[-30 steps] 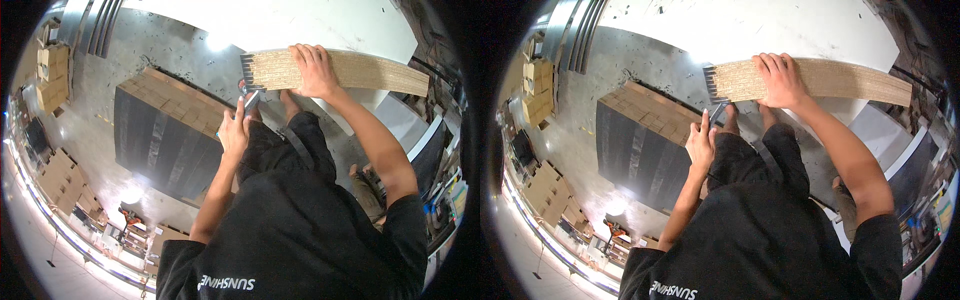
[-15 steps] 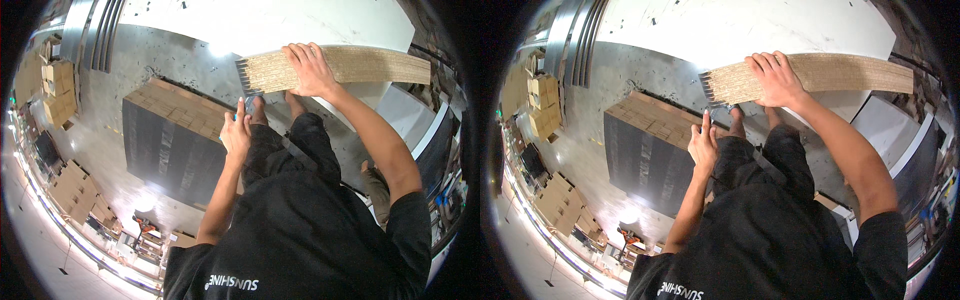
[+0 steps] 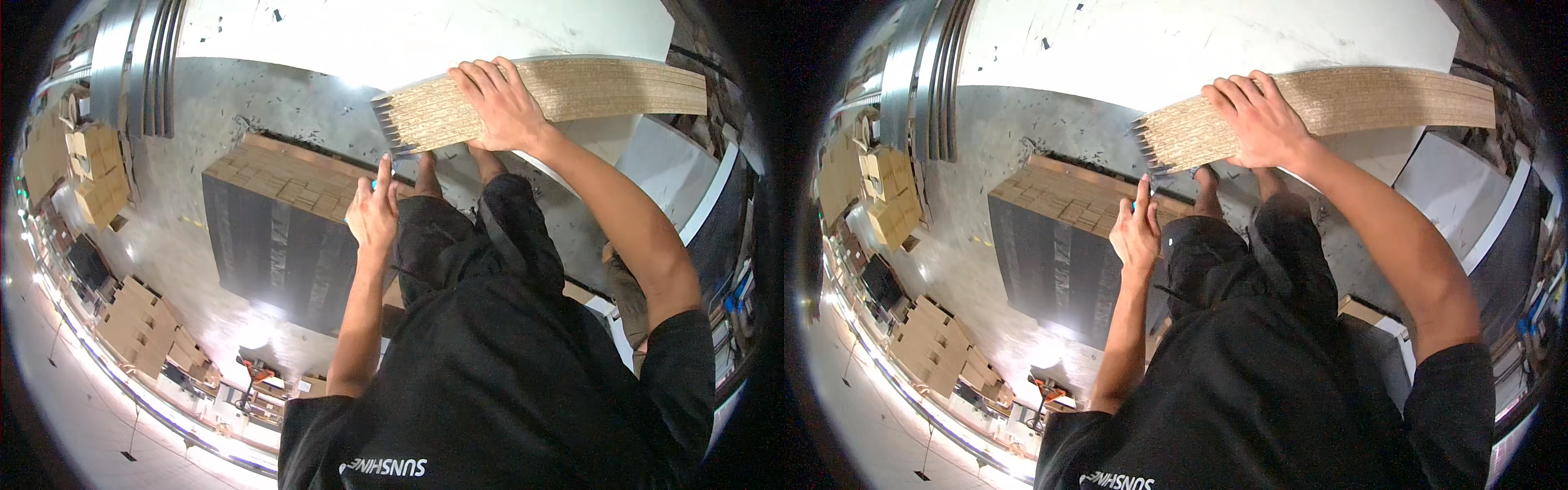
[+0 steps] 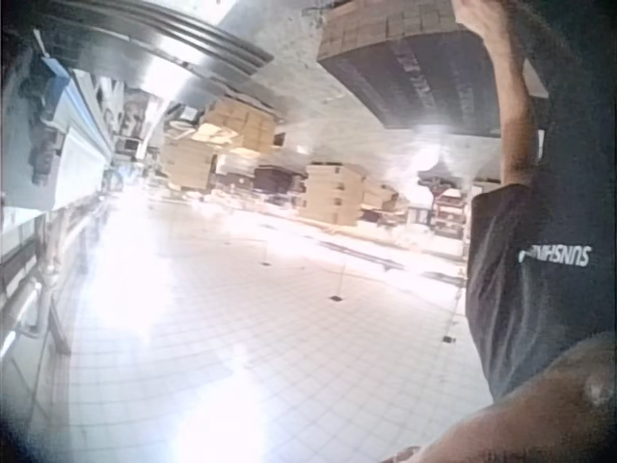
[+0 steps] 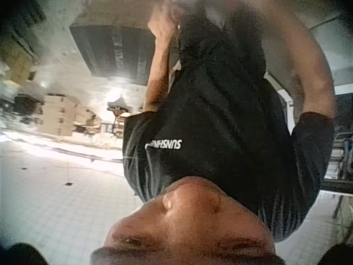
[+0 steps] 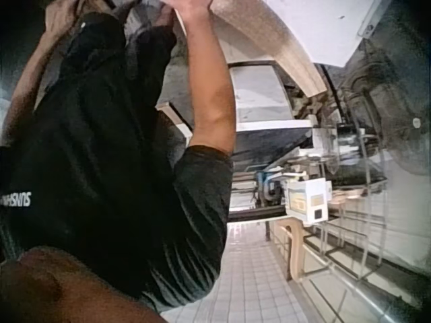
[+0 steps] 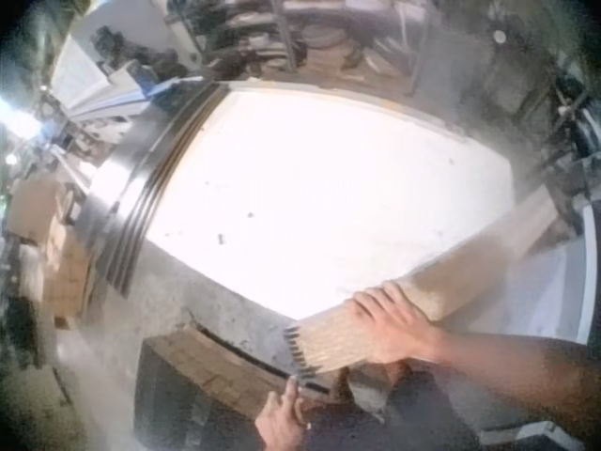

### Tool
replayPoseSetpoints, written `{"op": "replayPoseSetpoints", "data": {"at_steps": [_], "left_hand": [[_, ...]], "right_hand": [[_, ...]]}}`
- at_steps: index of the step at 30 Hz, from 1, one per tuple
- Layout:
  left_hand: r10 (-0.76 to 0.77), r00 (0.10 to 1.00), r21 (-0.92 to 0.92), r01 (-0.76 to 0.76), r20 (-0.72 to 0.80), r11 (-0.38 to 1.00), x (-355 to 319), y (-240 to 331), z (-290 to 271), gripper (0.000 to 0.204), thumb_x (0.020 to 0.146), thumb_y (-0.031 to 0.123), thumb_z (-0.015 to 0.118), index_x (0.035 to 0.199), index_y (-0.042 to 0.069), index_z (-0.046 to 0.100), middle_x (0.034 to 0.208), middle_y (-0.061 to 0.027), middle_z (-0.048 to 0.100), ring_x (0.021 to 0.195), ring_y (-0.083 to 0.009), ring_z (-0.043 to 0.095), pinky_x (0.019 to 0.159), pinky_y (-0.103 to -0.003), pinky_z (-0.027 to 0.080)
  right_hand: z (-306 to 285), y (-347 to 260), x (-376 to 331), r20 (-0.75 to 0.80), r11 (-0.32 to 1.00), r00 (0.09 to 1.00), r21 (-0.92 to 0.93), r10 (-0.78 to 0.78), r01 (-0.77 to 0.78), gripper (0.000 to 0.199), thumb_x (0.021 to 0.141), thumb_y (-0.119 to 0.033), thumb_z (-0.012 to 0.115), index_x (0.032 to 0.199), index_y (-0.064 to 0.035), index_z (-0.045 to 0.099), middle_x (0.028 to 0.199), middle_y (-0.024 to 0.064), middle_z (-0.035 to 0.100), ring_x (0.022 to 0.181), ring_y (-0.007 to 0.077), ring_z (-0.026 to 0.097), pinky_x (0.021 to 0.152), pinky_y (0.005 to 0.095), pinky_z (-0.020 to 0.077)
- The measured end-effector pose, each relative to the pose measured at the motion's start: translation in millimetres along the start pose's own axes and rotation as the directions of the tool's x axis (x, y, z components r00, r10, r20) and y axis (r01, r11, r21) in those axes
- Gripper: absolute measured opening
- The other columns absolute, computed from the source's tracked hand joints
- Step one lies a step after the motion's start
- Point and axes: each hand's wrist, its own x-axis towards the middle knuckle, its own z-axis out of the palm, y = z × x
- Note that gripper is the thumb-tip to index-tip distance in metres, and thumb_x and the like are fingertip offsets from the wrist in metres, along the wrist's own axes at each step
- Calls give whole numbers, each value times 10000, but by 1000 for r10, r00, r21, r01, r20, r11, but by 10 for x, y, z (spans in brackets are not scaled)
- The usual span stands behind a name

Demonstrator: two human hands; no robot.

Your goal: The person gathers wooden panels, stacks them together, and trims their edges using a utility knife. The person places the trimmed panels onto a stack and gathers another set of panels to trim.

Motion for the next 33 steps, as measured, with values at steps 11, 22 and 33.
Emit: {"op": "replayPoseSetpoints", "data": {"at_steps": [11,22,33], "left_hand": [[-77,993,103,86,-90,991,1342,-309,-395,480,1144,352,549,1622,319,523,1017,-167,716,815,-357,753,692,-473,625],[20,999,-142,-14,39,990,60,-2,-111,485,1130,322,558,1610,261,557,954,-138,608,743,-357,668,656,-462,574],[14,999,-114,-11,32,993,-4,-10,-36,498,1111,327,588,1607,294,560,921,-127,579,738,-340,662,643,-465,568]], "right_hand": [[-42,-15,65,49,1000,999,-16,5,-4,1242,703,-605,931,1659,-68,347,1592,140,484,1510,298,432,1301,539,259],[15,2,-4,45,998,999,-60,0,2,1242,695,-608,932,1648,-57,356,1573,144,502,1498,295,447,1303,524,253],[48,6,3,-100,1000,995,-16,-28,26,1245,622,-577,954,1612,-47,416,1528,122,546,1432,290,497,1265,507,287]]}}
